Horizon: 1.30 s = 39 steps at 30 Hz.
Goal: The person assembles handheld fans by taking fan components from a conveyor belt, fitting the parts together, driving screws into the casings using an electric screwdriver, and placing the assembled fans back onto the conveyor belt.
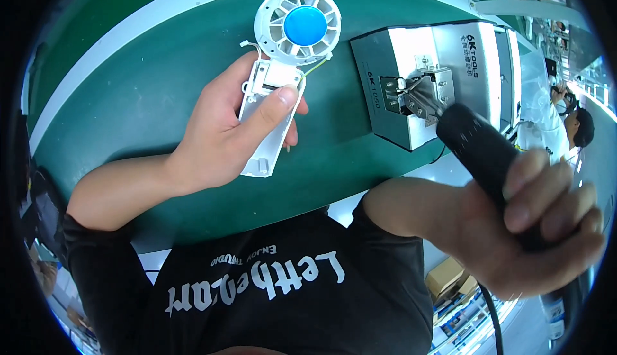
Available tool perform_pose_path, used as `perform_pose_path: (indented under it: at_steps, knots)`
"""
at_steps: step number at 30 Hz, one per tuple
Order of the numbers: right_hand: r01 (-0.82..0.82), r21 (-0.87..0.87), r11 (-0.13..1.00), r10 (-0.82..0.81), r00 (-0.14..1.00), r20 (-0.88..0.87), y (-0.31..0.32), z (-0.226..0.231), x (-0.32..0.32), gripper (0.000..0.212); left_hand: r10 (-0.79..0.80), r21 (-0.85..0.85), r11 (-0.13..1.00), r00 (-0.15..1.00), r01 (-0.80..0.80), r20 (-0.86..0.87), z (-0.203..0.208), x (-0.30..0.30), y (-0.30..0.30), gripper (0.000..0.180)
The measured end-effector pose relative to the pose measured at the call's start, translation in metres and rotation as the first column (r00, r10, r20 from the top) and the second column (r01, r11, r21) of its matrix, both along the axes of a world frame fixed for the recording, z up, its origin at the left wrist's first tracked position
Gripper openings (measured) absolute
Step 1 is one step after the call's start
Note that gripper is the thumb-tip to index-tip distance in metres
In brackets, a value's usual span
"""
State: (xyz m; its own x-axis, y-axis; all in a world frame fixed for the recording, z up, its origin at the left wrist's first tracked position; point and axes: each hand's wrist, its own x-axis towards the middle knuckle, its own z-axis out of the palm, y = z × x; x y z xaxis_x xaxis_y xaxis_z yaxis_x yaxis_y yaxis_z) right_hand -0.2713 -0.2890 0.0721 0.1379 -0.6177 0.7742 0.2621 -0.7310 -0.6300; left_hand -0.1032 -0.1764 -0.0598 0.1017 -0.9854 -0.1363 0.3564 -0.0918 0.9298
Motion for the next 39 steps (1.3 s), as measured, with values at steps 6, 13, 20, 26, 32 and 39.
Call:
perform_pose_path:
  at_steps: [6, 13, 20, 26, 32, 39]
  knots:
    - [-0.207, 0.170, 0.963, 0.201, 0.978, 0.052, -0.007, -0.001, 0.002, 0.024, 0.018, 0.045, 0.999, 1.000, -0.018, 0.003, 0.004, 0.001, 0.001, 0.029]
    - [-0.618, 0.193, 0.762, 0.547, 0.774, 0.318, 0.009, -0.012, 0.009, 0.020, 0.151, -0.114, 0.984, 0.981, -0.137, 0.124, -0.005, -0.009, -0.004, 0.031]
    - [-0.477, 0.180, 0.860, 0.454, 0.877, 0.158, 0.029, -0.022, 0.027, 0.021, 0.099, -0.039, 0.995, 0.977, -0.094, 0.191, -0.003, -0.006, -0.001, 0.031]
    - [-0.355, 0.168, 0.920, 0.347, 0.935, 0.073, 0.036, -0.026, 0.037, 0.023, 0.098, -0.043, 0.995, 0.974, -0.091, 0.206, -0.003, -0.007, 0.000, 0.037]
    - [-0.429, 0.093, 0.898, 0.413, 0.897, 0.155, 0.038, -0.031, 0.036, 0.025, 0.095, -0.041, 0.995, 0.973, -0.088, 0.209, -0.001, -0.007, -0.002, 0.038]
    - [-0.400, 0.062, 0.915, 0.391, 0.913, 0.117, 0.040, -0.032, 0.038, 0.025, 0.110, -0.058, 0.993, 0.975, -0.100, 0.195, -0.001, -0.007, -0.001, 0.038]
